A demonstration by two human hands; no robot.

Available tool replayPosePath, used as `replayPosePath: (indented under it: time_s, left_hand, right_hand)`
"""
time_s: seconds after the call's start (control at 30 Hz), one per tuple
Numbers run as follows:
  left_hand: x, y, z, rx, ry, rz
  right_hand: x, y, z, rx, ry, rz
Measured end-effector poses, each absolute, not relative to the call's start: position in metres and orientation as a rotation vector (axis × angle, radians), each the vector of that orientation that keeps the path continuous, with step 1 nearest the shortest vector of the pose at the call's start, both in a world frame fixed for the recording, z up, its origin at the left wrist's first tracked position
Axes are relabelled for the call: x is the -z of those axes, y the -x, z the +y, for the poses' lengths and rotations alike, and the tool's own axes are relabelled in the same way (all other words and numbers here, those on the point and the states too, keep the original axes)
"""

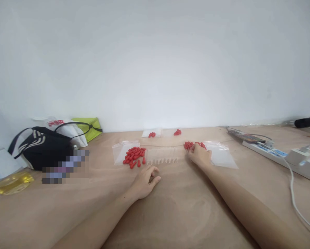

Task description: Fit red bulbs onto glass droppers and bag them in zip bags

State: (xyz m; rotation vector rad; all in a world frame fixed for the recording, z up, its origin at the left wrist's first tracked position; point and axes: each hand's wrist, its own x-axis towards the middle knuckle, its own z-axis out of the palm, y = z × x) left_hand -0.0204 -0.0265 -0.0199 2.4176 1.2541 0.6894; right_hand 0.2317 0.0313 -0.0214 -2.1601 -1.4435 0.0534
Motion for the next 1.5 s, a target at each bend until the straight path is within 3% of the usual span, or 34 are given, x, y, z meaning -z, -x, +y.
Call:
replayPosePath:
  time_s: [0.2,0.4,0.53,0.7,0.9,1.07,1.23,1.37,1.5]
  left_hand:
    - [0.019,0.02,-0.027,-0.674,-2.432,1.256]
    - [0.017,0.026,-0.024,-0.719,-2.516,1.245]
    - [0.012,0.044,-0.01,-0.946,-2.652,1.598]
    - [0.01,0.054,0.008,-0.878,-2.614,1.992]
    - [0.016,0.048,0.015,-0.764,-2.594,2.085]
    - [0.008,0.048,0.009,-0.906,-2.55,2.14]
    - [0.001,0.038,-0.013,-1.183,-2.644,1.643]
    - [0.008,0.021,-0.031,-0.913,-2.61,1.212]
    - [0.012,0.011,-0.038,-0.763,-2.506,1.209]
  right_hand:
    - [0.016,-0.223,0.026,0.004,2.101,-1.543]
    - [0.009,-0.193,0.033,-0.294,2.115,-1.615]
    - [0.008,-0.182,0.04,-0.369,2.185,-1.586]
    - [0.006,-0.177,0.044,-0.405,2.247,-1.56]
    - [0.006,-0.178,0.044,-0.424,2.254,-1.554]
    - [0.002,-0.189,0.036,-0.395,2.208,-1.561]
    - [0.008,-0.214,0.005,-0.305,1.981,-1.691]
    - [0.026,-0.233,-0.028,-0.169,1.594,-1.834]
    - [0.031,-0.232,-0.046,-0.196,1.37,-1.889]
